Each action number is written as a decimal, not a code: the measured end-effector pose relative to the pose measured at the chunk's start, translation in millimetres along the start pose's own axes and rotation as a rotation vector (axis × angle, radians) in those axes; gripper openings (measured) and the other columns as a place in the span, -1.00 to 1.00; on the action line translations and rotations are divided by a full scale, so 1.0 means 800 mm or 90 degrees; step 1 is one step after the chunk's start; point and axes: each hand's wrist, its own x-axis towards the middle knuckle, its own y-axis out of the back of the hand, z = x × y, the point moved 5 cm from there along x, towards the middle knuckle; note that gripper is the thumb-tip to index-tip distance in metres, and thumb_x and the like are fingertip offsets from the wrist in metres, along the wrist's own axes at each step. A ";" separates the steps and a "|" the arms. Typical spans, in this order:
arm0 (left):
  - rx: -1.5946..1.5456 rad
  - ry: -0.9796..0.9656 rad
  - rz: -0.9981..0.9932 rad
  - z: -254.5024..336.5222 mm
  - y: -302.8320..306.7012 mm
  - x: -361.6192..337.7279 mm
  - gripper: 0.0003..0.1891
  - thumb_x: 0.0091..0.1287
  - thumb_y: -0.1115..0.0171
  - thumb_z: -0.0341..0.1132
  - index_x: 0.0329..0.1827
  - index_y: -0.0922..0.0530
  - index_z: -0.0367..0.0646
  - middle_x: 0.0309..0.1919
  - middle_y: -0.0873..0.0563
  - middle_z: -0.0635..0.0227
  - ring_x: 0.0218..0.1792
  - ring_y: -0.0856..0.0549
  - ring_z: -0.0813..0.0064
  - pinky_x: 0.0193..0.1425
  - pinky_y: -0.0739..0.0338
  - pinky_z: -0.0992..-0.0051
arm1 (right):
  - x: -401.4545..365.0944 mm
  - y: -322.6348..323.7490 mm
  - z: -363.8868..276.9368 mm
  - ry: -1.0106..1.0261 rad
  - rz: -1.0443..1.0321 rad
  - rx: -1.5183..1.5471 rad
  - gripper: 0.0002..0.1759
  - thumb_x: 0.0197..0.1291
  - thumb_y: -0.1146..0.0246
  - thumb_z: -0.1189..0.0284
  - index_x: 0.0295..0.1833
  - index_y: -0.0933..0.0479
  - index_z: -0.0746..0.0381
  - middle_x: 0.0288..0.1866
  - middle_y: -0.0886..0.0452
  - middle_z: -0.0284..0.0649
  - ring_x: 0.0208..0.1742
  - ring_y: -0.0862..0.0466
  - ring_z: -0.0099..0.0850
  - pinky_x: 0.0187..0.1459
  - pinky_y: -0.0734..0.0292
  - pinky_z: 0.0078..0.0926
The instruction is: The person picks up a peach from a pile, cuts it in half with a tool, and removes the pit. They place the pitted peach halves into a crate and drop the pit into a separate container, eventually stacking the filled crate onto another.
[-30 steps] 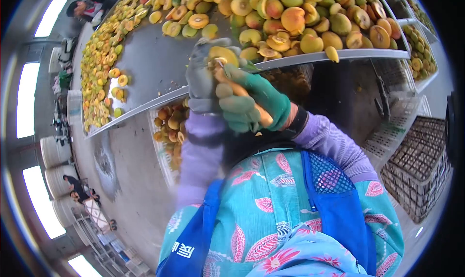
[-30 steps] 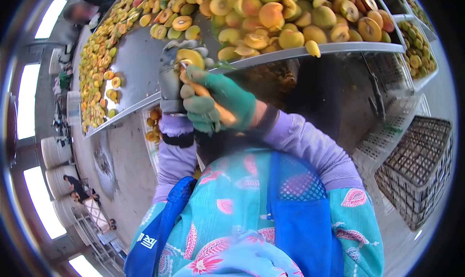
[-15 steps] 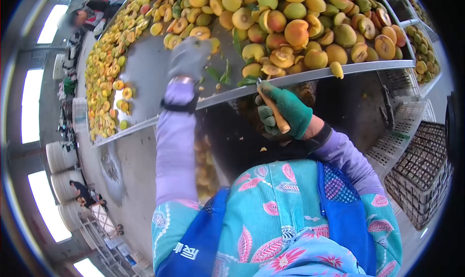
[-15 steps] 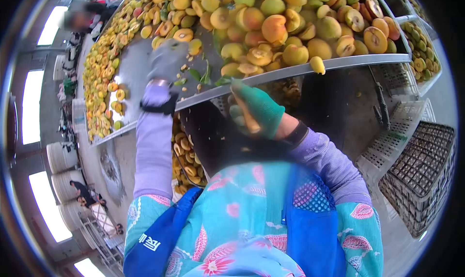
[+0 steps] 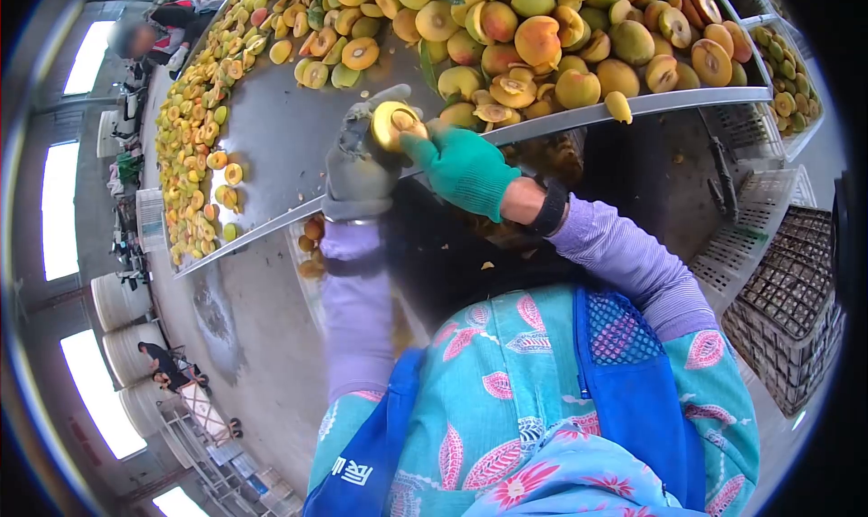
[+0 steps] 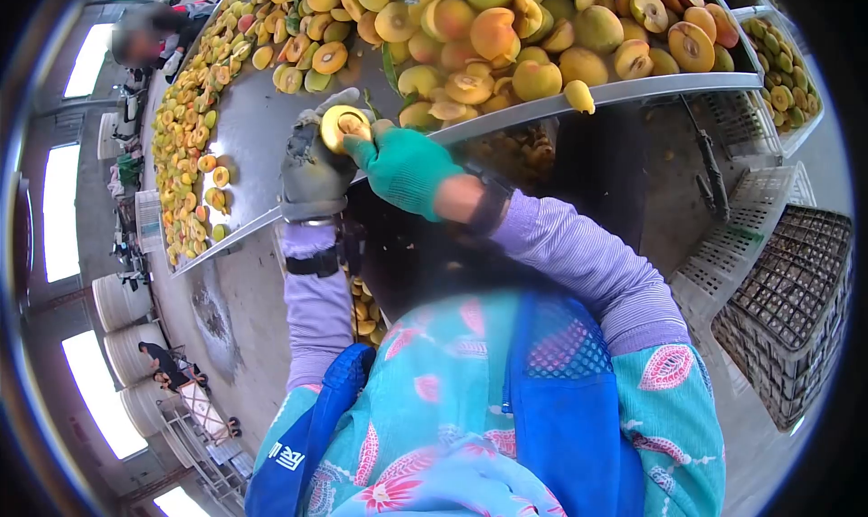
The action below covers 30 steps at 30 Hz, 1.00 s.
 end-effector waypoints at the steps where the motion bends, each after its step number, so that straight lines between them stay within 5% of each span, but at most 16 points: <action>1: -0.136 0.035 0.027 -0.008 -0.005 -0.003 -0.53 0.55 0.14 -0.11 0.14 -0.51 -0.40 -0.20 -0.69 0.15 -0.22 -0.66 0.46 -0.14 -0.60 0.55 | -0.005 0.000 -0.001 0.001 -0.002 0.012 -0.48 0.45 0.01 0.04 -0.07 -0.49 0.35 -0.27 -0.60 0.20 -0.19 -0.61 0.14 -0.20 -0.50 -0.02; 4: 0.054 -0.090 0.097 -0.017 -0.007 -0.009 -0.52 0.55 0.13 -0.08 0.07 -0.55 -0.38 -0.30 -0.69 0.18 -0.30 -0.67 0.45 -0.18 -0.59 0.55 | -0.020 -0.005 -0.003 -0.026 0.000 0.066 -0.50 0.45 0.02 0.06 -0.08 -0.49 0.35 -0.23 -0.60 0.20 -0.14 -0.62 0.10 -0.21 -0.50 -0.02; 9: -0.023 -0.116 0.191 -0.020 -0.013 -0.015 -0.53 0.56 0.11 -0.08 -0.09 -0.60 -0.36 -0.37 -0.70 0.19 -0.39 -0.66 0.46 -0.29 -0.58 0.54 | -0.038 -0.006 -0.016 0.097 0.063 -0.022 -0.51 0.45 0.00 0.07 -0.09 -0.45 0.36 -0.33 -0.60 0.18 -0.23 -0.63 0.10 -0.28 -0.50 -0.06; 14: 0.006 -0.147 0.255 0.000 -0.031 -0.028 -0.55 0.53 0.06 -0.08 -0.15 -0.61 -0.34 -0.38 -0.69 0.19 -0.39 -0.66 0.45 -0.30 -0.56 0.53 | -0.043 -0.010 -0.024 0.027 0.065 -0.032 -0.55 0.45 -0.02 0.11 -0.10 -0.40 0.37 -0.45 -0.58 0.16 -0.35 -0.61 0.14 -0.36 -0.50 -0.06; 17: 0.069 -0.219 0.188 0.001 -0.032 -0.027 -0.58 0.53 0.06 -0.11 -0.15 -0.61 -0.33 -0.39 -0.69 0.20 -0.39 -0.65 0.45 -0.29 -0.56 0.51 | -0.043 -0.021 -0.011 0.032 0.094 -0.012 -0.54 0.45 -0.03 0.10 -0.10 -0.42 0.37 -0.51 -0.58 0.05 -0.43 -0.63 0.03 -0.39 -0.50 -0.10; 20: 0.168 -0.100 0.103 0.010 -0.035 -0.020 -0.58 0.53 0.05 -0.10 -0.18 -0.61 -0.33 -0.41 -0.68 0.23 -0.38 -0.65 0.44 -0.27 -0.56 0.51 | -0.045 -0.036 -0.007 0.067 0.134 0.292 -0.51 0.45 -0.03 0.06 -0.11 -0.45 0.36 -0.60 -0.52 -0.17 -0.55 -0.58 -0.22 -0.50 -0.47 -0.20; 24: 0.143 -0.107 0.110 0.015 -0.040 -0.024 -0.55 0.51 0.03 -0.06 -0.19 -0.61 -0.34 -0.41 -0.69 0.20 -0.42 -0.66 0.45 -0.35 -0.57 0.53 | -0.048 -0.038 -0.008 -0.111 -0.037 0.556 -0.52 0.44 -0.03 0.02 -0.14 -0.48 0.27 -0.58 -0.46 -0.35 -0.61 -0.44 -0.51 -0.66 -0.31 -0.42; 26: 0.047 -0.037 0.172 0.007 -0.047 -0.036 -0.58 0.52 0.00 -0.10 -0.25 -0.62 -0.33 -0.48 -0.67 0.23 -0.53 -0.62 0.51 -0.42 -0.50 0.57 | -0.069 -0.031 -0.021 -0.242 -0.140 0.650 -0.54 0.43 -0.03 0.00 -0.18 -0.48 0.21 -0.58 -0.46 -0.35 -0.65 -0.38 -0.56 -0.70 -0.23 -0.51; 30: 0.100 -0.046 0.088 0.010 -0.048 -0.033 -0.59 0.50 -0.05 -0.10 -0.31 -0.62 -0.30 -0.54 -0.65 0.23 -0.58 -0.61 0.49 -0.47 -0.49 0.56 | -0.076 -0.030 -0.024 -0.317 -0.284 0.738 -0.59 0.39 -0.06 -0.04 -0.24 -0.45 0.08 -0.67 -0.32 -0.44 -0.72 -0.26 -0.59 -0.72 -0.11 -0.55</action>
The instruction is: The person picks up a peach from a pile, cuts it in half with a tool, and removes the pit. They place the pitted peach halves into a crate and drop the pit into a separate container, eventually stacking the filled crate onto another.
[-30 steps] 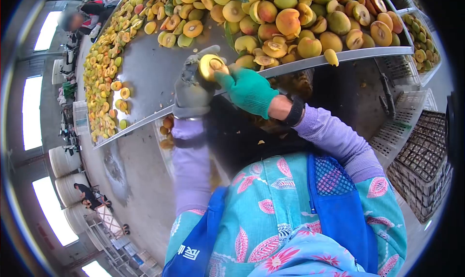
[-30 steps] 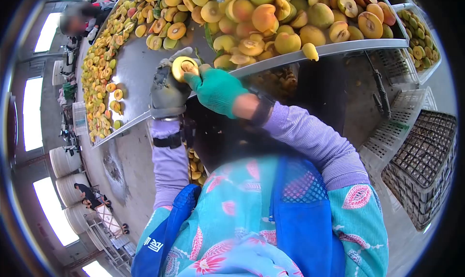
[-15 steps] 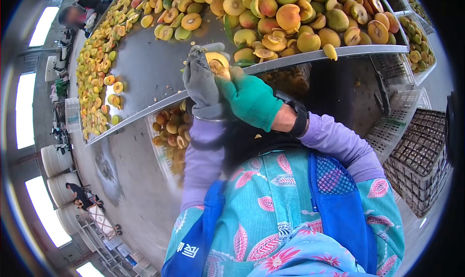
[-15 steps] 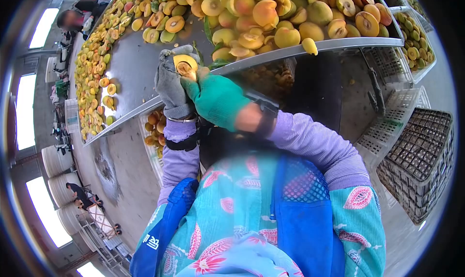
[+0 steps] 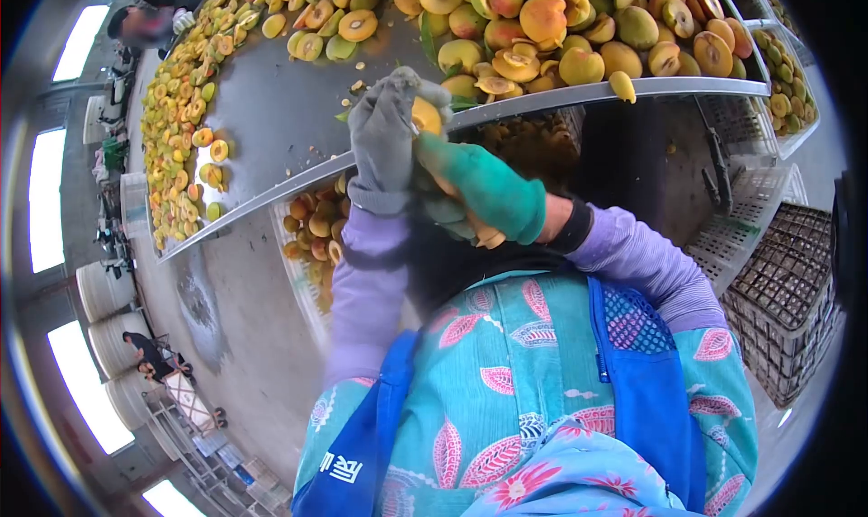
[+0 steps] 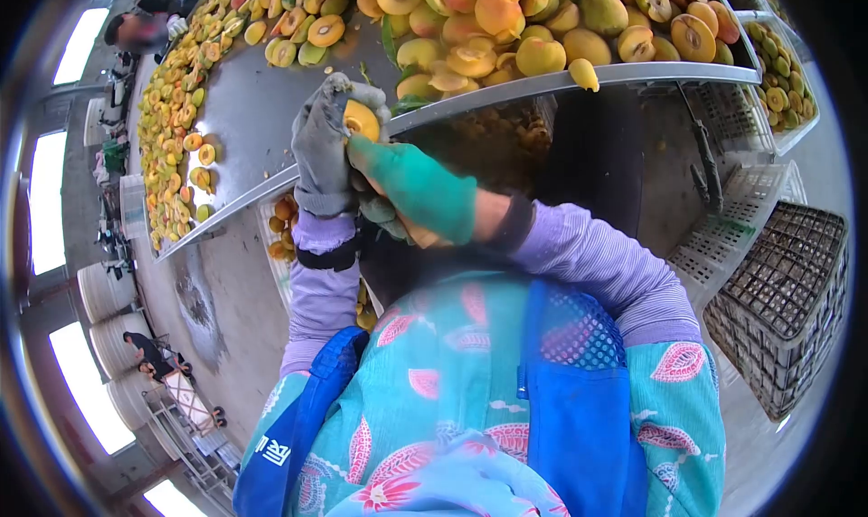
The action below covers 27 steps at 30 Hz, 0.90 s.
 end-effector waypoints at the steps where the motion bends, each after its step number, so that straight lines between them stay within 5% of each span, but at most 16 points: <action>1: -0.051 0.043 -0.065 0.000 0.003 0.002 -0.62 0.48 -0.07 -0.10 -0.28 -0.61 -0.27 -0.50 -0.66 0.21 -0.59 -0.60 0.46 -0.48 -0.50 0.54 | -0.003 -0.009 -0.001 -0.090 -0.094 0.086 -0.60 0.43 -0.01 -0.04 -0.23 -0.45 0.06 -0.66 -0.29 -0.49 -0.69 -0.25 -0.59 -0.68 -0.10 -0.58; 4: -0.359 0.150 0.136 -0.008 0.014 -0.011 -0.68 0.47 -0.07 -0.09 -0.18 -0.58 -0.20 -0.42 -0.68 0.21 -0.54 -0.62 0.45 -0.45 -0.52 0.53 | -0.001 -0.025 0.001 -0.139 -0.437 0.411 -0.60 0.47 0.05 -0.02 -0.22 -0.44 0.06 -0.66 -0.26 -0.52 -0.68 -0.24 -0.59 -0.63 -0.12 -0.59; 5: -0.285 0.043 0.299 -0.011 0.050 -0.019 -0.63 0.43 -0.05 -0.04 -0.13 -0.58 -0.21 -0.31 -0.69 0.22 -0.52 -0.59 0.44 -0.40 -0.54 0.51 | -0.012 -0.034 -0.004 -0.118 -0.459 0.374 -0.59 0.50 0.10 0.00 -0.21 -0.45 0.06 -0.66 -0.23 -0.56 -0.69 -0.24 -0.59 -0.59 -0.16 -0.61; 7: -0.444 0.168 0.046 -0.021 0.140 -0.058 -0.65 0.42 -0.05 -0.05 -0.08 -0.59 -0.16 -0.29 -0.70 0.30 -0.48 -0.62 0.48 -0.34 -0.55 0.49 | -0.017 -0.018 -0.008 -0.107 -0.415 0.372 -0.59 0.49 0.08 -0.01 -0.21 -0.46 0.06 -0.65 -0.24 -0.55 -0.69 -0.25 -0.59 -0.60 -0.15 -0.60; 8: 0.134 0.104 0.071 -0.032 0.231 -0.078 -0.69 0.41 -0.07 -0.10 -0.06 -0.59 -0.13 -0.30 -0.70 0.34 -0.50 -0.61 0.46 -0.35 -0.54 0.48 | -0.019 -0.006 -0.018 -0.093 -0.397 0.364 -0.59 0.48 0.07 -0.01 -0.20 -0.46 0.07 -0.65 -0.24 -0.54 -0.69 -0.25 -0.59 -0.61 -0.15 -0.60; 10: 0.747 0.083 0.071 -0.008 0.265 -0.061 -0.74 0.38 -0.09 -0.19 -0.01 -0.59 -0.10 -0.28 -0.71 0.34 -0.49 -0.61 0.42 -0.35 -0.54 0.45 | -0.004 0.034 -0.011 -0.100 -0.246 0.314 -0.60 0.47 0.04 0.01 -0.23 -0.46 0.07 -0.65 -0.30 -0.49 -0.70 -0.28 -0.55 -0.64 -0.18 -0.58; 12: 0.808 0.235 0.043 0.052 0.207 -0.030 -0.73 0.36 -0.09 -0.27 0.06 -0.58 -0.08 -0.24 -0.72 0.27 -0.43 -0.64 0.36 -0.32 -0.54 0.42 | 0.006 0.053 0.000 -0.149 -0.152 0.302 -0.61 0.46 0.03 0.02 -0.24 -0.46 0.08 -0.65 -0.31 -0.47 -0.70 -0.30 -0.53 -0.67 -0.20 -0.56; 14: 1.309 -0.338 -0.071 0.049 0.182 0.052 -0.75 0.28 -0.17 -0.32 0.00 -0.54 -0.10 -0.07 -0.64 0.33 -0.14 -0.69 0.32 -0.18 -0.58 0.31 | 0.009 0.039 -0.006 -0.153 -0.136 0.291 -0.63 0.40 -0.06 -0.01 -0.25 -0.45 0.06 -0.66 -0.33 -0.45 -0.71 -0.33 -0.54 -0.70 -0.25 -0.57; 16: 1.189 -0.276 -0.035 0.040 0.142 0.157 -0.66 0.24 -0.25 -0.22 0.03 -0.52 -0.17 -0.06 -0.64 0.13 -0.01 -0.66 0.13 -0.06 -0.57 0.21 | 0.007 0.040 -0.023 -0.120 -0.056 0.188 -0.62 0.39 -0.09 -0.02 -0.26 -0.43 0.07 -0.64 -0.36 -0.44 -0.71 -0.33 -0.57 -0.69 -0.23 -0.60; 18: 0.972 0.032 0.227 0.006 0.112 0.239 -0.52 0.14 -0.35 -0.16 0.07 -0.48 -0.21 -0.09 -0.62 -0.03 0.02 -0.63 -0.02 0.01 -0.55 0.17 | 0.001 0.040 -0.050 -0.065 0.026 0.059 -0.62 0.39 -0.08 -0.01 -0.27 -0.42 0.07 -0.62 -0.37 -0.44 -0.69 -0.33 -0.60 -0.68 -0.22 -0.62; 22: 1.038 -0.065 0.029 -0.054 0.074 0.261 -0.42 0.03 -0.44 -0.15 0.08 -0.47 -0.22 -0.09 -0.65 -0.08 0.02 -0.64 -0.06 0.08 -0.53 0.16 | 0.026 0.066 -0.074 0.129 0.204 -0.125 -0.60 0.40 -0.08 0.01 -0.24 -0.42 0.15 -0.58 -0.41 -0.41 -0.65 -0.38 -0.56 -0.65 -0.26 -0.62; 24: 0.986 -0.087 -0.028 -0.054 0.087 0.248 -0.41 -0.03 -0.49 -0.14 0.06 -0.50 -0.19 -0.11 -0.68 0.00 0.01 -0.64 -0.04 0.12 -0.52 0.17 | 0.043 0.071 -0.100 0.309 0.279 -0.439 -0.55 0.40 -0.08 0.03 -0.16 -0.44 0.27 -0.53 -0.54 -0.19 -0.62 -0.52 -0.35 -0.58 -0.40 -0.42; 26: 0.837 0.039 -0.062 -0.015 0.085 0.195 -0.51 0.15 -0.38 -0.26 0.12 -0.47 -0.25 -0.06 -0.68 -0.01 -0.02 -0.70 0.16 0.01 -0.60 0.27 | 0.056 0.056 -0.110 0.392 0.302 -0.604 -0.53 0.40 -0.08 0.05 -0.11 -0.44 0.31 -0.51 -0.59 -0.05 -0.58 -0.59 -0.23 -0.53 -0.48 -0.26; 27: 0.731 0.095 -0.061 0.006 0.078 0.166 -0.55 0.19 -0.35 -0.28 0.12 -0.48 -0.26 -0.07 -0.69 0.02 -0.05 -0.71 0.23 -0.01 -0.62 0.33 | 0.058 0.044 -0.109 0.314 0.286 -0.641 -0.53 0.41 -0.07 0.06 -0.11 -0.44 0.34 -0.49 -0.59 0.11 -0.49 -0.66 -0.03 -0.41 -0.53 -0.07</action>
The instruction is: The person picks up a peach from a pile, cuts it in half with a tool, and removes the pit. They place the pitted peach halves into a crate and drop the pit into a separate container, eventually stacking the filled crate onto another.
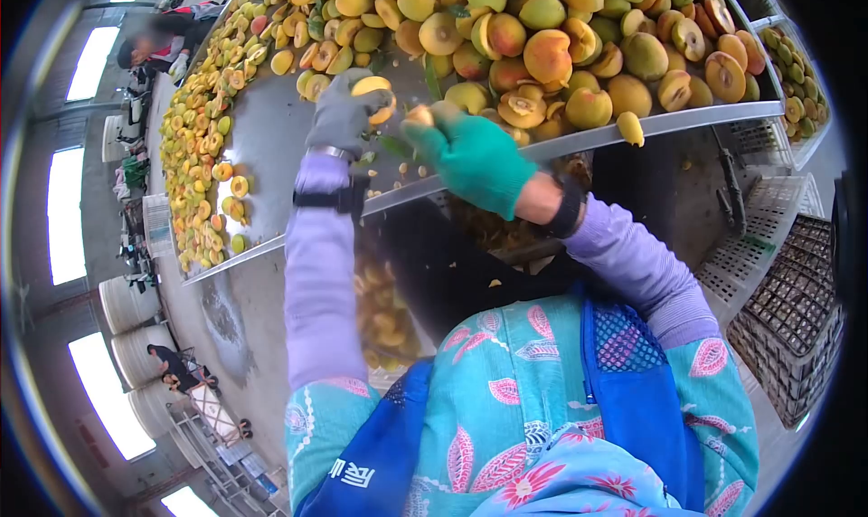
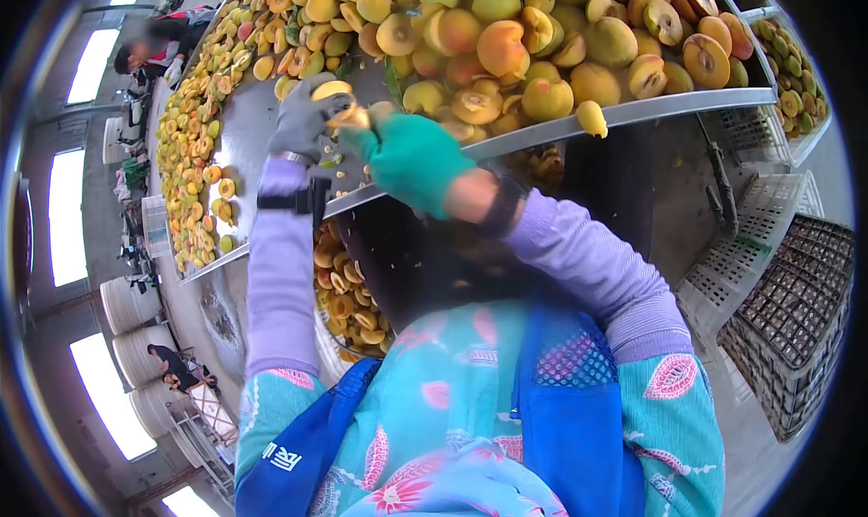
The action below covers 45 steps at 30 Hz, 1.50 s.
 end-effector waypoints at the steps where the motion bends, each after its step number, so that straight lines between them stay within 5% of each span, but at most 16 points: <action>1: -0.108 0.037 -0.034 0.004 0.002 -0.030 -0.59 0.24 -0.31 -0.31 0.11 -0.49 -0.26 -0.08 -0.69 0.06 -0.08 -0.72 0.30 -0.03 -0.63 0.38 | -0.003 -0.009 -0.004 0.006 -0.006 -0.055 -0.55 0.41 -0.07 0.07 -0.12 -0.44 0.32 -0.47 -0.59 0.09 -0.45 -0.65 -0.03 -0.40 -0.52 -0.08; 5: -0.545 -0.163 0.093 0.008 -0.034 -0.114 -0.73 0.41 -0.12 -0.35 0.08 -0.53 -0.30 -0.07 -0.69 0.13 -0.12 -0.71 0.42 -0.05 -0.64 0.48 | -0.022 -0.042 0.001 0.120 0.040 -0.192 -0.56 0.42 -0.05 0.09 -0.14 -0.42 0.32 -0.43 -0.59 0.14 -0.33 -0.64 0.11 -0.32 -0.51 -0.02; 8: -0.920 -0.046 0.099 0.011 -0.066 -0.137 -0.67 0.50 -0.04 -0.22 0.05 -0.54 -0.34 -0.14 -0.69 0.13 -0.16 -0.70 0.37 -0.07 -0.64 0.44 | -0.050 -0.040 0.002 0.107 0.015 -0.177 -0.48 0.44 0.00 0.04 -0.14 -0.40 0.38 -0.43 -0.60 0.17 -0.33 -0.64 0.16 -0.32 -0.50 0.03; 17: -0.779 -0.146 0.363 0.037 -0.057 -0.169 -0.66 0.51 -0.09 -0.18 -0.03 -0.59 -0.36 -0.39 -0.66 0.22 -0.43 -0.62 0.45 -0.37 -0.55 0.54 | -0.083 -0.061 0.010 0.035 0.065 -0.075 -0.51 0.43 -0.03 0.04 -0.10 -0.39 0.34 -0.44 -0.59 0.14 -0.35 -0.63 0.08 -0.34 -0.49 -0.11; 20: -0.737 -0.137 0.315 0.046 -0.053 -0.174 -0.70 0.51 -0.09 -0.25 -0.11 -0.62 -0.36 -0.40 -0.68 0.26 -0.44 -0.60 0.54 -0.41 -0.49 0.57 | -0.088 -0.068 0.007 0.155 0.067 0.077 -0.49 0.43 -0.03 0.00 -0.14 -0.40 0.31 -0.54 -0.54 -0.08 -0.46 -0.58 -0.10 -0.39 -0.47 -0.22; 23: -0.680 -0.146 0.252 0.029 -0.059 -0.157 -0.71 0.51 -0.07 -0.26 -0.13 -0.65 -0.35 -0.36 -0.71 0.29 -0.42 -0.61 0.59 -0.36 -0.49 0.60 | -0.089 -0.068 0.014 -0.049 -0.016 0.250 -0.50 0.43 -0.01 -0.05 -0.22 -0.40 0.22 -0.62 -0.42 -0.31 -0.63 -0.46 -0.35 -0.55 -0.39 -0.39; 26: -0.683 -0.124 0.151 0.026 -0.066 -0.149 -0.70 0.51 -0.07 -0.25 -0.14 -0.66 -0.33 -0.34 -0.73 0.32 -0.40 -0.62 0.61 -0.27 -0.49 0.65 | -0.103 -0.074 -0.001 -0.388 -0.145 0.610 -0.52 0.43 0.00 -0.08 -0.32 -0.38 0.10 -0.65 -0.35 -0.40 -0.72 -0.34 -0.52 -0.67 -0.27 -0.51; 29: -0.668 -0.146 0.113 0.026 -0.064 -0.141 -0.63 0.52 -0.04 -0.16 -0.10 -0.62 -0.35 -0.29 -0.72 0.17 -0.37 -0.70 0.40 -0.29 -0.61 0.49 | -0.102 -0.075 -0.002 -0.356 -0.307 0.818 -0.54 0.43 0.00 -0.08 -0.38 -0.35 0.04 -0.67 -0.33 -0.42 -0.77 -0.27 -0.59 -0.72 -0.20 -0.58; 30: -0.694 -0.141 0.108 0.027 -0.064 -0.142 -0.64 0.52 -0.04 -0.16 -0.10 -0.63 -0.35 -0.29 -0.72 0.18 -0.38 -0.70 0.40 -0.29 -0.61 0.49 | -0.100 -0.075 -0.002 -0.339 -0.327 0.829 -0.53 0.42 0.01 -0.08 -0.37 -0.36 0.05 -0.66 -0.33 -0.44 -0.76 -0.28 -0.58 -0.71 -0.21 -0.57; 33: -0.741 -0.141 0.106 0.024 -0.074 -0.137 -0.64 0.52 -0.05 -0.16 -0.10 -0.63 -0.34 -0.28 -0.72 0.18 -0.37 -0.70 0.40 -0.28 -0.62 0.48 | -0.101 -0.071 -0.005 -0.250 -0.109 0.497 -0.53 0.41 0.01 -0.13 -0.27 -0.35 0.05 -0.64 -0.27 -0.53 -0.72 -0.26 -0.62 -0.63 -0.17 -0.61; 36: -0.788 -0.111 0.127 0.027 -0.069 -0.151 -0.66 0.51 -0.06 -0.18 -0.14 -0.64 -0.33 -0.36 -0.71 0.25 -0.41 -0.67 0.50 -0.32 -0.57 0.54 | -0.102 -0.081 0.000 -0.378 -0.322 0.775 -0.55 0.43 0.03 -0.07 -0.33 -0.37 0.06 -0.68 -0.31 -0.46 -0.77 -0.29 -0.57 -0.71 -0.21 -0.57; 39: -0.813 -0.110 0.161 0.028 -0.057 -0.165 -0.65 0.51 -0.07 -0.18 -0.17 -0.64 -0.34 -0.42 -0.69 0.26 -0.44 -0.66 0.51 -0.37 -0.56 0.55 | -0.103 -0.088 -0.004 -0.334 -0.449 0.875 -0.55 0.44 0.05 -0.06 -0.33 -0.41 0.05 -0.69 -0.28 -0.48 -0.74 -0.29 -0.56 -0.67 -0.26 -0.50; 42: -0.749 -0.107 0.191 0.023 -0.050 -0.181 -0.63 0.52 -0.04 -0.15 -0.17 -0.63 -0.33 -0.42 -0.69 0.23 -0.43 -0.67 0.48 -0.36 -0.57 0.53 | -0.108 -0.095 -0.006 -0.249 -0.197 0.411 -0.57 0.45 0.07 -0.05 -0.29 -0.42 0.04 -0.69 -0.27 -0.52 -0.73 -0.32 -0.55 -0.61 -0.28 -0.50; 45: -0.790 -0.068 0.162 0.012 -0.046 -0.193 -0.60 0.52 -0.03 -0.12 -0.18 -0.63 -0.33 -0.42 -0.68 0.23 -0.42 -0.67 0.46 -0.35 -0.58 0.54 | -0.113 -0.111 -0.012 -0.382 -0.641 0.995 -0.58 0.47 0.07 -0.03 -0.26 -0.44 0.05 -0.67 -0.29 -0.53 -0.70 -0.33 -0.56 -0.58 -0.27 -0.53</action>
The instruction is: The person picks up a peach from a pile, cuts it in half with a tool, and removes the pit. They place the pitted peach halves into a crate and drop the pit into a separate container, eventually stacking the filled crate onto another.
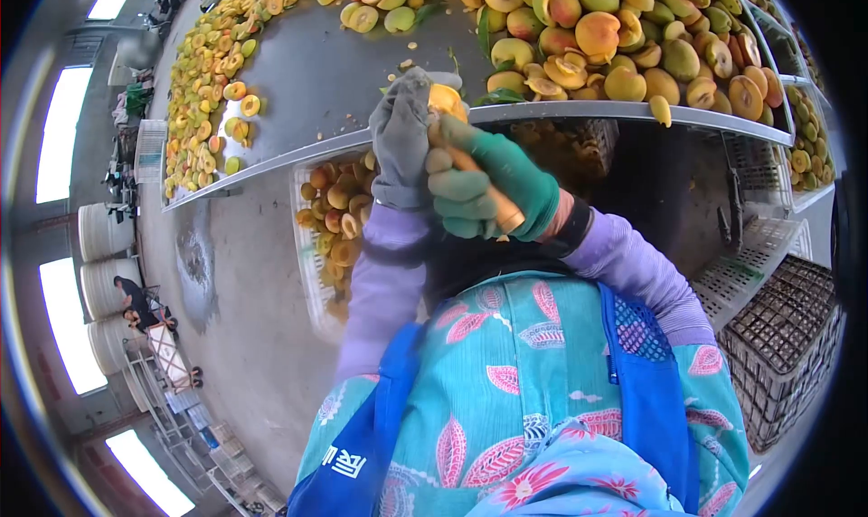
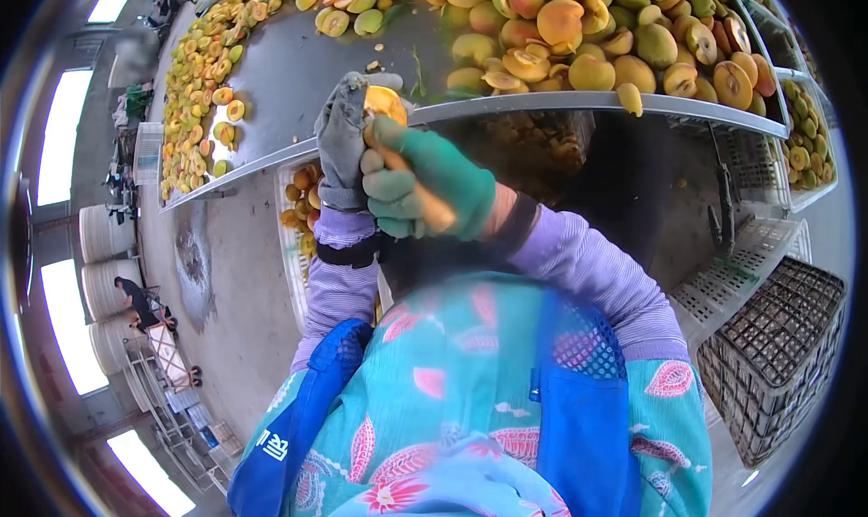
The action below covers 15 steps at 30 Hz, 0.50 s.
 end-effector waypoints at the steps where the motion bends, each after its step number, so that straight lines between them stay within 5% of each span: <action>1: -0.020 0.030 0.009 0.002 -0.002 -0.004 -0.59 0.51 -0.03 -0.09 -0.17 -0.63 -0.32 -0.39 -0.68 0.25 -0.45 -0.66 0.49 -0.38 -0.56 0.54 | 0.001 -0.003 0.003 0.005 -0.082 0.045 -0.58 0.47 0.07 -0.04 -0.24 -0.45 0.03 -0.64 -0.32 -0.54 -0.67 -0.32 -0.58 -0.57 -0.23 -0.54; 4: 0.070 -0.067 0.043 -0.007 0.026 -0.006 -0.60 0.50 -0.04 -0.07 -0.11 -0.62 -0.29 -0.34 -0.68 0.28 -0.42 -0.65 0.52 -0.38 -0.55 0.56 | 0.000 -0.006 0.013 -0.019 -0.105 0.069 -0.59 0.50 0.12 -0.03 -0.19 -0.43 0.03 -0.66 -0.26 -0.56 -0.73 -0.26 -0.64 -0.60 -0.17 -0.59; 5: -0.225 0.117 0.002 0.002 0.024 -0.030 -0.64 0.48 -0.07 -0.10 -0.04 -0.60 -0.27 -0.31 -0.68 0.31 -0.36 -0.65 0.54 -0.29 -0.55 0.60 | -0.006 -0.023 0.020 -0.022 -0.054 0.074 -0.59 0.50 0.12 -0.03 -0.20 -0.42 0.03 -0.66 -0.26 -0.55 -0.73 -0.26 -0.64 -0.60 -0.17 -0.58; 7: 0.138 0.071 0.250 0.009 0.094 -0.073 -0.66 0.42 -0.12 -0.11 0.00 -0.59 -0.22 -0.34 -0.65 0.36 -0.31 -0.64 0.55 -0.21 -0.52 0.67 | -0.015 -0.024 0.025 -0.029 -0.083 0.036 -0.58 0.48 0.10 -0.05 -0.23 -0.39 0.04 -0.66 -0.28 -0.52 -0.74 -0.26 -0.62 -0.62 -0.20 -0.57; 8: 0.121 0.097 0.303 0.013 0.125 -0.090 -0.69 0.39 -0.13 -0.16 0.02 -0.59 -0.20 -0.33 -0.65 0.34 -0.30 -0.64 0.52 -0.20 -0.53 0.63 | -0.020 0.003 0.021 -0.026 0.024 0.007 -0.57 0.47 0.08 -0.06 -0.24 -0.38 0.05 -0.66 -0.29 -0.52 -0.74 -0.27 -0.62 -0.63 -0.21 -0.57; 10: 0.500 0.115 0.296 0.025 0.190 -0.096 -0.72 0.36 -0.16 -0.23 0.03 -0.60 -0.16 -0.30 -0.64 0.29 -0.28 -0.64 0.45 -0.17 -0.55 0.55 | -0.045 0.052 -0.002 0.007 0.243 -0.057 -0.56 0.44 0.03 -0.08 -0.25 -0.37 0.07 -0.66 -0.29 -0.50 -0.75 -0.28 -0.61 -0.66 -0.23 -0.58; 12: 1.268 0.051 0.145 0.012 0.231 -0.085 -0.74 0.33 -0.18 -0.27 0.03 -0.61 -0.13 -0.26 -0.65 0.23 -0.23 -0.65 0.35 -0.14 -0.57 0.45 | -0.072 0.079 -0.014 0.046 0.389 -0.105 -0.54 0.38 -0.04 -0.11 -0.25 -0.38 0.08 -0.66 -0.30 -0.49 -0.75 -0.29 -0.59 -0.70 -0.24 -0.57; 15: 0.765 -0.063 0.013 0.049 0.060 0.013 -0.65 0.33 -0.19 -0.14 -0.03 -0.62 -0.26 -0.28 -0.70 0.14 -0.19 -0.71 0.29 -0.05 -0.57 0.31 | -0.091 0.040 -0.035 0.146 0.510 -0.203 -0.55 0.36 -0.07 -0.12 -0.28 -0.39 0.05 -0.65 -0.31 -0.47 -0.73 -0.31 -0.58 -0.71 -0.22 -0.58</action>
